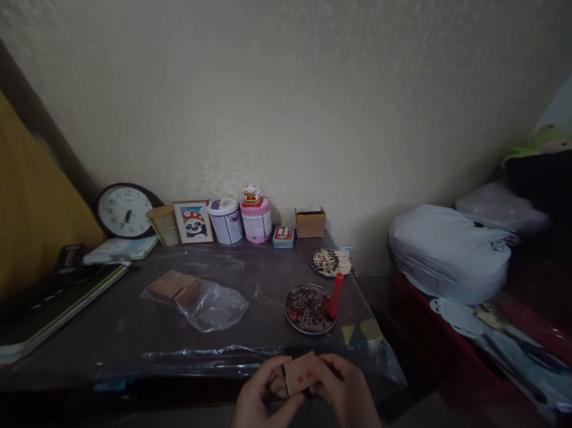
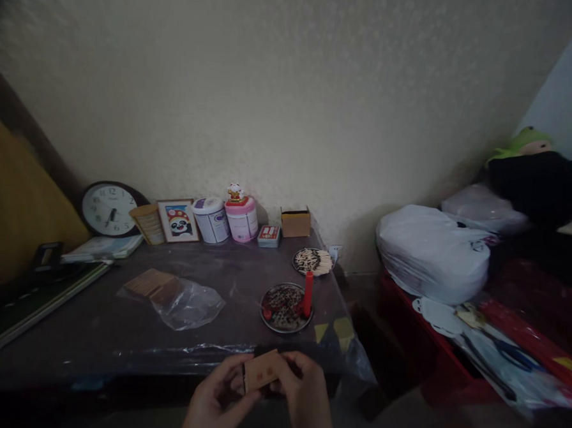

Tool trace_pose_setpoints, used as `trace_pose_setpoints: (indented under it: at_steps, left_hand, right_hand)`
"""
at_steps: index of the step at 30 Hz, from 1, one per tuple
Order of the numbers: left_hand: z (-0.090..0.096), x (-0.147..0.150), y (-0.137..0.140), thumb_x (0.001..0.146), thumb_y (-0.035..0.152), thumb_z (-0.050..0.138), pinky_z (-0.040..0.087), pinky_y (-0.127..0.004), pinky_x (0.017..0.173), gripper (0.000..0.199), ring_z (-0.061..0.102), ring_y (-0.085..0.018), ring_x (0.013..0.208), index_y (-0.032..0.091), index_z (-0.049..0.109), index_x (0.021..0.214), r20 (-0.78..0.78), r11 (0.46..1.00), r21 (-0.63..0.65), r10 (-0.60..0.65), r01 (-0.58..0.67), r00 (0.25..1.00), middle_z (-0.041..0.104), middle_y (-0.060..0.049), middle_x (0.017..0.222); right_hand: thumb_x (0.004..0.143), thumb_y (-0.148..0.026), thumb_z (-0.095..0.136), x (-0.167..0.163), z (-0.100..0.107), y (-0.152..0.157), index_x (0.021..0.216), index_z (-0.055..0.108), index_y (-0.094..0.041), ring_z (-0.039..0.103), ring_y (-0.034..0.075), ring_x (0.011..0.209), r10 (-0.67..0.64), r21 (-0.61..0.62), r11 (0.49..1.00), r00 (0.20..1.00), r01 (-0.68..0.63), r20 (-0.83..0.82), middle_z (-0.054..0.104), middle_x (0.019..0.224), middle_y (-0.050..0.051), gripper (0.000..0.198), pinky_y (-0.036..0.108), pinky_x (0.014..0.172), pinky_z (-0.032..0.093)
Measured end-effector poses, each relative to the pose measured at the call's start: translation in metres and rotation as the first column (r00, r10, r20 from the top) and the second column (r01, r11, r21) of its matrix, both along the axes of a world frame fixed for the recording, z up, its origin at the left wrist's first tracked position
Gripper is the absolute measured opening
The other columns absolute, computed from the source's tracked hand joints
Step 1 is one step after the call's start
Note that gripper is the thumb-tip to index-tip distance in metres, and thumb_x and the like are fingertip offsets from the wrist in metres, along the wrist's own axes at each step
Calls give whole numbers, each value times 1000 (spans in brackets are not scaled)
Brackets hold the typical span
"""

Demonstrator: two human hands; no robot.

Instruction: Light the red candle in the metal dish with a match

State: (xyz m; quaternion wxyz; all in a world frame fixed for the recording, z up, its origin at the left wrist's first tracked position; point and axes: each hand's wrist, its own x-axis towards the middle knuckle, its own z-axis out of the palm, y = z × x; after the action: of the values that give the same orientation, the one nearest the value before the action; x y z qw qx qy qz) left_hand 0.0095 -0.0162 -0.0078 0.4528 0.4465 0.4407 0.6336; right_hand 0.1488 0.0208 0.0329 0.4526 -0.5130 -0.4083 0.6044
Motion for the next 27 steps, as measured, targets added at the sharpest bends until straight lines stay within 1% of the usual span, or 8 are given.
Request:
trace_pose_setpoints:
  at_steps: [3,5,8,13,19,23,25,27]
  left_hand:
    - [4,-1,0,65,31,76,48,-21,60,37,59,-12,62,21,66,99,11,1000,5,-18,18,1000,69,-2,76]
    - [7,-1,0,64,30,77,47,-20,60,36,60,-11,61,20,67,98,24,1000,3,-23,23,999,70,-2,75]
    - [8,-1,0,63,28,78,49,-21,62,36,64,-14,66,20,69,97,50,1000,5,-20,20,999,73,-3,76]
    - [2,-3,2,65,21,77,51,-20,66,36,68,-13,70,24,68,100,86,995,39,-99,96,991,76,-4,83]
    - [0,-6,3,67,20,76,51,-20,68,36,69,-15,75,23,68,103,77,990,36,-139,136,987,75,-5,83]
    - [12,-3,0,67,25,76,52,-28,69,29,69,-19,74,20,70,94,157,985,-26,-164,170,974,75,-7,81]
    - [21,3,-3,65,29,77,53,-31,66,27,69,-20,67,18,70,88,214,985,-50,-151,165,965,75,-8,77]
    - [29,8,-5,62,29,79,52,-30,62,26,68,-20,64,18,70,84,260,984,-68,-144,167,955,75,-7,75]
  right_hand:
    - [66,-45,68,4,1,1,70,68,-12,58,16,56,-17,28,999,997,15,74,67,63,5,34,24,53,47]
    - [69,-45,64,5,3,1,70,67,-12,56,15,54,-19,50,999,992,13,128,66,62,5,33,24,51,45]
    - [68,-45,61,4,10,0,69,67,-13,52,14,50,-34,59,998,981,23,191,62,57,2,33,24,49,41]
    - [68,-47,56,3,23,-2,68,68,-12,49,14,47,-55,83,996,956,32,288,55,48,0,37,23,47,38]
    - [69,-46,53,3,25,-3,70,67,-12,49,14,49,-61,87,996,948,35,313,55,50,0,37,23,49,39]
    - [70,-46,52,4,20,1,72,66,-11,50,14,50,-66,105,994,950,35,306,58,55,1,38,23,48,40]
    - [72,-45,52,4,18,2,75,66,-12,53,15,53,-45,118,993,954,11,296,61,61,3,35,23,48,41]
    - [75,-43,52,3,16,0,77,65,-13,57,17,59,-33,146,989,954,-11,298,65,67,4,32,23,51,44]
